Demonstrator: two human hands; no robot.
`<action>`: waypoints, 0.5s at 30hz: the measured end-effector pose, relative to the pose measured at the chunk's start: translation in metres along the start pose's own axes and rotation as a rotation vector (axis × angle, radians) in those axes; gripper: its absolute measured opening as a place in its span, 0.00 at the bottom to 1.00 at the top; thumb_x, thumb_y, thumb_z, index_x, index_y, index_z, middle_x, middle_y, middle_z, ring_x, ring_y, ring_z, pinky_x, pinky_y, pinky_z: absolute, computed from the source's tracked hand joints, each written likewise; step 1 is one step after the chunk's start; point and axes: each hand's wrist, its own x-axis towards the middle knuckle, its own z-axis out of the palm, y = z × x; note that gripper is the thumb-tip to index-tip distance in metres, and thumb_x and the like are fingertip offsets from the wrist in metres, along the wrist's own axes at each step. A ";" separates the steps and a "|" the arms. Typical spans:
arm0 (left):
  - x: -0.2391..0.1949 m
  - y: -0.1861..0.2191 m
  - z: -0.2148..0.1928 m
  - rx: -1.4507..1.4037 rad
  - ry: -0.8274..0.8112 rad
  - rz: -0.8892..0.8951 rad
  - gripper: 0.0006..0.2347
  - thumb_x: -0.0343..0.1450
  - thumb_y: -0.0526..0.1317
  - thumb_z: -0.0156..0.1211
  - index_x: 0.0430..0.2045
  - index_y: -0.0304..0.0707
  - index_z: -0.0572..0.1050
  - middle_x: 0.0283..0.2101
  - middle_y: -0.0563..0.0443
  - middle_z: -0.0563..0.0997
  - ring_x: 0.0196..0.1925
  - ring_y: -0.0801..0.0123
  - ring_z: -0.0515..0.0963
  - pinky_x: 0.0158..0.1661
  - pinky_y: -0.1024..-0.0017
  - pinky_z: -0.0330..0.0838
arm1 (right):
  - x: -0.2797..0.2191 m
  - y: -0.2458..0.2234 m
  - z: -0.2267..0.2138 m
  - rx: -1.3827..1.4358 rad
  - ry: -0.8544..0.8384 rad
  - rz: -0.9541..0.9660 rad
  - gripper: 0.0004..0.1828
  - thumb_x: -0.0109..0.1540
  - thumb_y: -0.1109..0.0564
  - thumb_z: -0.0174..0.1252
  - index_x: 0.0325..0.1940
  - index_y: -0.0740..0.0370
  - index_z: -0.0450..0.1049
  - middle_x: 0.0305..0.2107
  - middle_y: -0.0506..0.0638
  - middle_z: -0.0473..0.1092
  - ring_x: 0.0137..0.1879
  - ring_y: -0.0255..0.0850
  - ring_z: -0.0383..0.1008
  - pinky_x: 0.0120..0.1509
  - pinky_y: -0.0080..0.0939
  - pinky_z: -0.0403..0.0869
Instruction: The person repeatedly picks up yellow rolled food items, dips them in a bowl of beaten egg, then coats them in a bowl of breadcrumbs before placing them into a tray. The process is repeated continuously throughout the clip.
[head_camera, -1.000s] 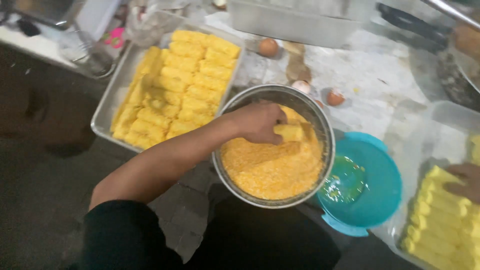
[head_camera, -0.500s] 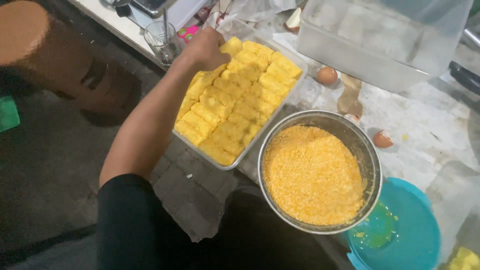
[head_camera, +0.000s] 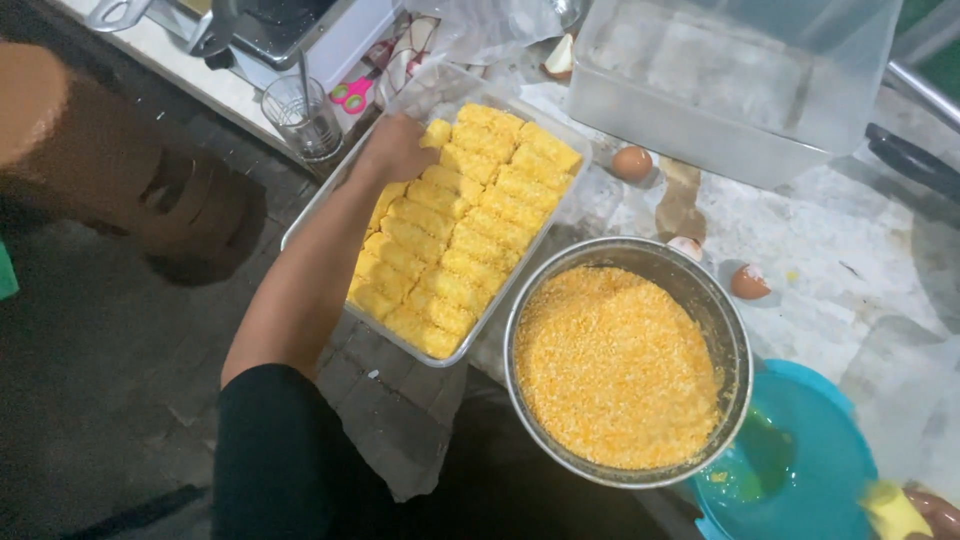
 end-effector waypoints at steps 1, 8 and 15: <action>-0.004 0.008 -0.007 -0.006 -0.075 -0.041 0.16 0.70 0.49 0.55 0.28 0.30 0.77 0.36 0.38 0.80 0.39 0.47 0.78 0.37 0.55 0.69 | -0.012 -0.002 0.031 0.048 0.022 0.005 0.23 0.58 0.65 0.54 0.56 0.78 0.72 0.53 0.70 0.72 0.51 0.59 0.74 0.56 0.52 0.70; 0.002 -0.001 0.011 0.038 -0.118 -0.033 0.17 0.71 0.45 0.43 0.12 0.37 0.72 0.19 0.38 0.74 0.20 0.53 0.72 0.22 0.55 0.60 | -0.038 -0.351 0.189 0.275 0.130 0.536 0.24 0.65 0.70 0.43 0.65 0.82 0.64 0.39 0.85 0.67 0.42 0.75 0.67 0.49 0.66 0.63; 0.017 -0.006 0.038 0.096 0.059 0.311 0.14 0.76 0.38 0.45 0.43 0.21 0.72 0.46 0.17 0.73 0.46 0.24 0.73 0.44 0.42 0.66 | -0.019 -0.387 0.234 -0.565 -0.244 0.312 0.30 0.63 0.46 0.46 0.70 0.51 0.59 0.64 0.47 0.63 0.65 0.44 0.66 0.64 0.45 0.64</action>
